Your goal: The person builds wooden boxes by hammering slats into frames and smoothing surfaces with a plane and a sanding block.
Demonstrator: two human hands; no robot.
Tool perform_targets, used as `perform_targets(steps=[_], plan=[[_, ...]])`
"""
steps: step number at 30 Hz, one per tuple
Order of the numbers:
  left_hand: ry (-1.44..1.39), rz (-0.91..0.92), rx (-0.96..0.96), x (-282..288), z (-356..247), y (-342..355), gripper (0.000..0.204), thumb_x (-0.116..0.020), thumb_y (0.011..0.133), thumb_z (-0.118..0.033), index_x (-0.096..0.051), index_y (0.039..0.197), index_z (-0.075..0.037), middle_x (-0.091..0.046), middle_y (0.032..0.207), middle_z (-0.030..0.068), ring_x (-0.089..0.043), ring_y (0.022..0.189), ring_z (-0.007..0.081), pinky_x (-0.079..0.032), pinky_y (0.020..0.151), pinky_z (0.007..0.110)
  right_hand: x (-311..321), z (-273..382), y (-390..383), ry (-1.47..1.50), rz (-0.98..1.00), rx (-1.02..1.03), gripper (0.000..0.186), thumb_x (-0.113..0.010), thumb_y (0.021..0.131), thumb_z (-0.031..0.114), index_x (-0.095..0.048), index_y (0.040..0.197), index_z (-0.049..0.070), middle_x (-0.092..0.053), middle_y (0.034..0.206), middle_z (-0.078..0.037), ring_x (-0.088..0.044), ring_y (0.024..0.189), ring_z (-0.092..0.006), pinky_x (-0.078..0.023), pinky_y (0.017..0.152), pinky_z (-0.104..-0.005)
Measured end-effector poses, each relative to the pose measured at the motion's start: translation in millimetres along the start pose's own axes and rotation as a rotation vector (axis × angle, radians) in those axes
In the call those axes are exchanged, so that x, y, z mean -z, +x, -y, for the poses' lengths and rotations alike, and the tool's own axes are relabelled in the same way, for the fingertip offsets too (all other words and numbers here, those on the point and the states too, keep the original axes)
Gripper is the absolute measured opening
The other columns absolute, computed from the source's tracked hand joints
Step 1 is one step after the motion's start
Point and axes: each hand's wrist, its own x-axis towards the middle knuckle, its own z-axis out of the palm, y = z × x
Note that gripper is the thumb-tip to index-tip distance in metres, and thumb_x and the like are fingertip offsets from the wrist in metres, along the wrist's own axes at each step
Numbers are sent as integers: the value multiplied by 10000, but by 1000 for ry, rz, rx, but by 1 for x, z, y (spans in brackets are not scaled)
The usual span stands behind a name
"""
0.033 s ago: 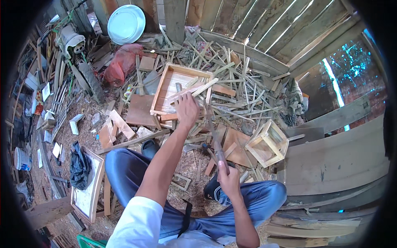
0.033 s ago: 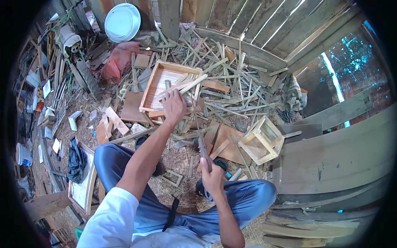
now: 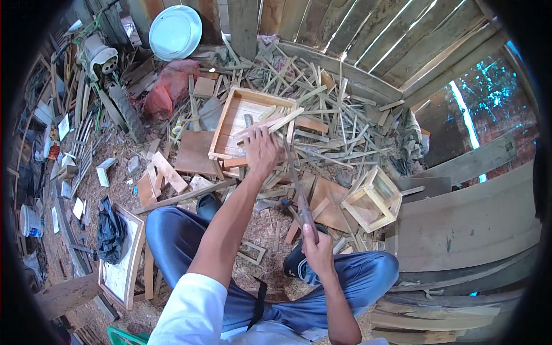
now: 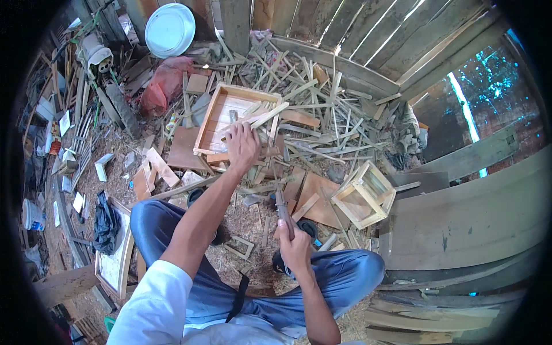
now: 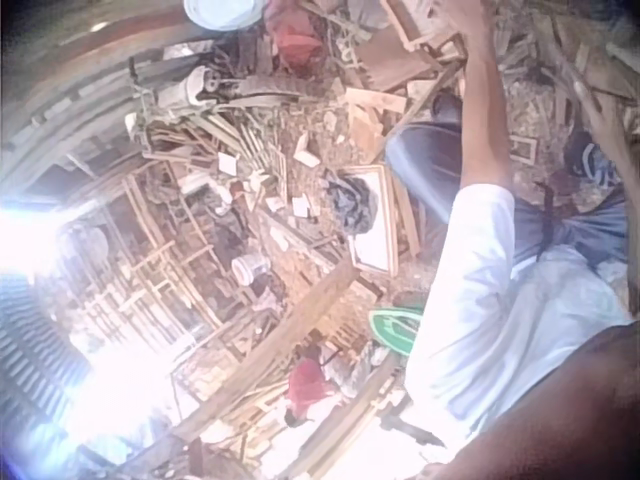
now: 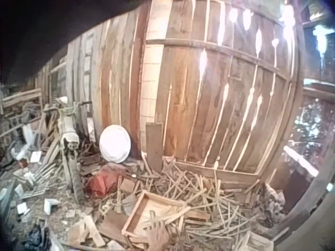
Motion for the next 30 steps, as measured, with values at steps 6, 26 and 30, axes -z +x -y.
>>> perform_targets(steps=[6, 26, 30], plan=[[-58, 158, 84, 0, -19, 7, 366, -445, 939, -284, -549, 1141, 2, -559, 1114, 187, -502, 1120, 335, -366, 958, 499, -11, 4, 17, -24, -80, -28, 600, -493, 982, 409, -535, 539, 6, -484, 460, -34, -510, 438, -137, -384, 443, -331], [61, 178, 286, -26, 1, 12, 596, -362, 948, -315, -338, 1443, 16, -344, 1498, 198, -282, 1408, 359, -141, 1146, 563, -2, 8, 69, -157, 3, -111, 600, -521, 952, 458, -579, 690, -79, -459, 496, -164, -538, 489, -215, -399, 513, -413], [3, 175, 368, -28, -10, 20, 588, -366, 945, -305, -353, 1437, 17, -340, 1504, 195, -280, 1409, 359, -143, 1144, 569, 29, -15, 12, -60, 6, -86, 596, -506, 958, 469, -582, 673, -48, -479, 502, -106, -511, 479, -182, -390, 498, -379]])
